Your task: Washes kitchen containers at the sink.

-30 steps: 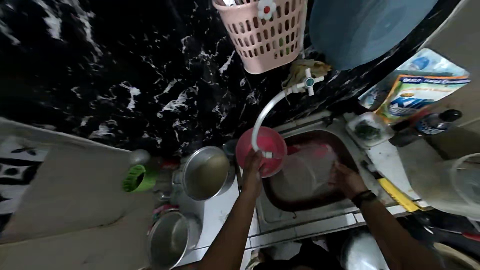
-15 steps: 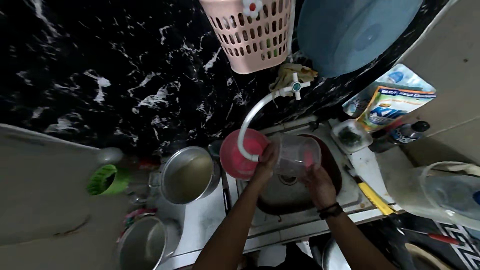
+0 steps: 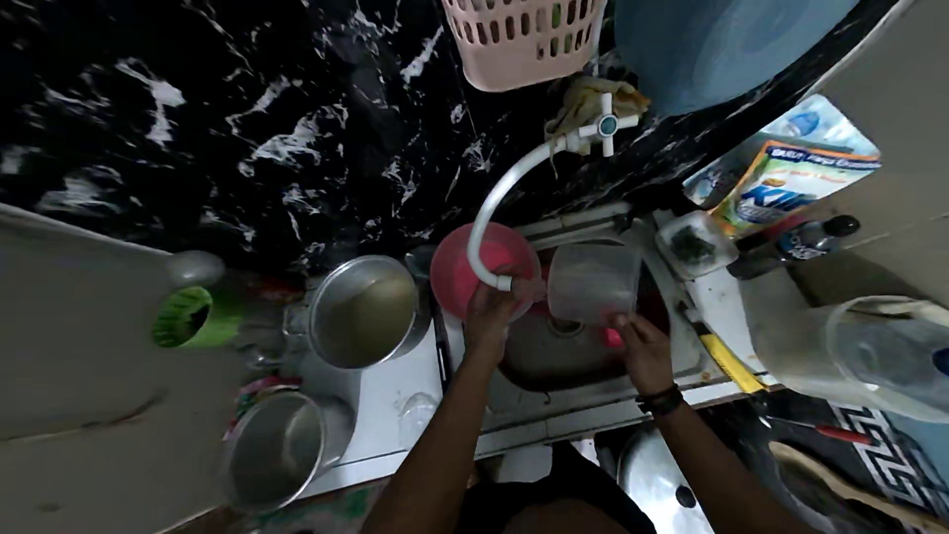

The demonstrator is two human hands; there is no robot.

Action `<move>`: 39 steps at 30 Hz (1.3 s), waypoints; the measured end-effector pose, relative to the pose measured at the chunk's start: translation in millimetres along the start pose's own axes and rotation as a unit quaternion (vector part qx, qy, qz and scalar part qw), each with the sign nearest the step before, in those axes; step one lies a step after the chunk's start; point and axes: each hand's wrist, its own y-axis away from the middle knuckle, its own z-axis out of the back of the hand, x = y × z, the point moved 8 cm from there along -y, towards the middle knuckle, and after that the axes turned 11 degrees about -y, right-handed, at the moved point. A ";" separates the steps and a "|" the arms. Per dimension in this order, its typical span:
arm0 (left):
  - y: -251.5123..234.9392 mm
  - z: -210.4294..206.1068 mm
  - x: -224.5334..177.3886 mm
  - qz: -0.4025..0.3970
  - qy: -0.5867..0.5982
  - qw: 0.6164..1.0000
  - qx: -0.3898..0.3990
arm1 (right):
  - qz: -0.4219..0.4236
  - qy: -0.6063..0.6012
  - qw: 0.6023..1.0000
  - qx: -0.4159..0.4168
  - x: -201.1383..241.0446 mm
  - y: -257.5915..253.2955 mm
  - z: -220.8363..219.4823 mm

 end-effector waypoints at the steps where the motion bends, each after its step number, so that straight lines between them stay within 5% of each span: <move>1: 5.6 2.5 -2.9 -0.012 0.002 1.000 -0.005 | 0.004 0.003 1.000 0.003 -2.6 3.4 -1.0; 5: -1.8 -8.6 6.5 0.018 0.063 0.998 0.018 | 0.012 0.011 1.000 0.006 -2.4 6.3 -10.0; 10: -40.8 -76.4 24.5 0.118 0.154 0.971 0.136 | 0.015 -0.005 0.999 -0.048 -1.5 11.5 4.2; 16: -47.0 -118.7 3.0 0.167 0.209 0.958 0.106 | 0.036 -0.041 0.995 -0.087 15.4 22.7 28.5; 23: -16.7 -97.6 70.3 0.172 -0.035 0.976 0.129 | -0.073 -0.122 0.983 -0.117 2.6 25.4 32.0; 29: 7.9 -84.7 53.9 0.114 -0.198 0.960 0.164 | -0.228 -0.157 0.955 -0.103 -19.1 27.8 19.9; 34: 24.5 -70.3 39.5 0.131 -0.179 0.960 0.170 | -0.302 -0.149 0.941 -0.043 -6.0 28.5 -1.4; 39: 29.8 -43.5 87.6 0.226 -0.085 0.968 0.070 | -0.291 0.026 0.944 0.154 21.9 18.3 -26.6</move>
